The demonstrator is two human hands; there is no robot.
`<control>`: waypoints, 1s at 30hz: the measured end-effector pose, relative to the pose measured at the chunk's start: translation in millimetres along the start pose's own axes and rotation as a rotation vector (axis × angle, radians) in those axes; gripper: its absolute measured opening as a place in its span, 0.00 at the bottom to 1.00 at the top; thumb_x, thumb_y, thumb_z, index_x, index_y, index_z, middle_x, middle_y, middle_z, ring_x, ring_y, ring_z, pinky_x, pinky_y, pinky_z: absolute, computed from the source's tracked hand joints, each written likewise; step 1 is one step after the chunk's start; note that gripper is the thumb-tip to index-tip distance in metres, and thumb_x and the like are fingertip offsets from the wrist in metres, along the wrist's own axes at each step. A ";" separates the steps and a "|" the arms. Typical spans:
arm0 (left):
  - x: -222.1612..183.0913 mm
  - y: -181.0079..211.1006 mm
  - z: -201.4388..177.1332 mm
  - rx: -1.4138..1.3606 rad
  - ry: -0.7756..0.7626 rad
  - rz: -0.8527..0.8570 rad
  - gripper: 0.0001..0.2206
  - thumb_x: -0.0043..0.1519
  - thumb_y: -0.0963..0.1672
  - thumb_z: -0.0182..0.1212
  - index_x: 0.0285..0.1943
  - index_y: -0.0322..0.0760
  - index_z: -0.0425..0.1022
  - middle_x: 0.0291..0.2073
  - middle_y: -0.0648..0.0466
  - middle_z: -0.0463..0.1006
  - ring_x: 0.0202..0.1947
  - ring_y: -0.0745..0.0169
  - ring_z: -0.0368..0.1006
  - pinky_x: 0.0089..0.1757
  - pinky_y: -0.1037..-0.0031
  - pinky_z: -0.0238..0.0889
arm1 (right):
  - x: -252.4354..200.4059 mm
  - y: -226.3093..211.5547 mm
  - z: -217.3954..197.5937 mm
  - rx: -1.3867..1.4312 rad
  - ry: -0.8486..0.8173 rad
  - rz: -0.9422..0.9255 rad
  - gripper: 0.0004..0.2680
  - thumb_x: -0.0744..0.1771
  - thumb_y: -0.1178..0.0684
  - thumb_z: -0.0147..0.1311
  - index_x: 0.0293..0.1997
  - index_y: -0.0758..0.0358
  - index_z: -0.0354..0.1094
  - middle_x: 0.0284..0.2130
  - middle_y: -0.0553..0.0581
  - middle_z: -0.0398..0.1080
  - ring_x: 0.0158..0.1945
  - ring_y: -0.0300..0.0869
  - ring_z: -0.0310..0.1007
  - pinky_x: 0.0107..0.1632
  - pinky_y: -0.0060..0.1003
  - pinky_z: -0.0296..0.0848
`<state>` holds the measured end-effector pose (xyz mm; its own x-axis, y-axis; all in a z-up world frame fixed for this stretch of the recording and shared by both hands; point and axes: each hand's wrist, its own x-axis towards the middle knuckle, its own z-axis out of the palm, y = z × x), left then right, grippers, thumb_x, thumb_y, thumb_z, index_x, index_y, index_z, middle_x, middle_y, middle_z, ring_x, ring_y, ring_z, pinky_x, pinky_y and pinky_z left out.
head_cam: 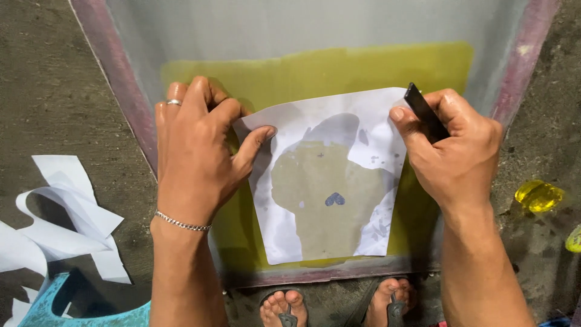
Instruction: Applying a paper stencil to a screen printing frame using oil and a scraper to ensure it is flat and adhered.
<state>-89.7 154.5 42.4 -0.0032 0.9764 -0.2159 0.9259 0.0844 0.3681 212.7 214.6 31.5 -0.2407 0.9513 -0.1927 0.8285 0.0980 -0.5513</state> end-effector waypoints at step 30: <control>2.7 -7.2 0.8 -0.016 -0.091 -0.031 0.20 0.63 0.57 0.71 0.34 0.42 0.76 0.37 0.54 0.65 0.42 0.46 0.59 0.39 0.54 0.53 | -0.2 -0.1 5.3 0.001 0.018 -0.015 0.12 0.75 0.59 0.69 0.37 0.68 0.69 0.28 0.52 0.70 0.30 0.37 0.59 0.33 0.37 0.61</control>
<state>-96.1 156.3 38.4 0.0029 0.9513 -0.3084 0.9197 0.1186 0.3742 210.0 212.9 27.3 -0.2440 0.9549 -0.1692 0.8241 0.1122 -0.5553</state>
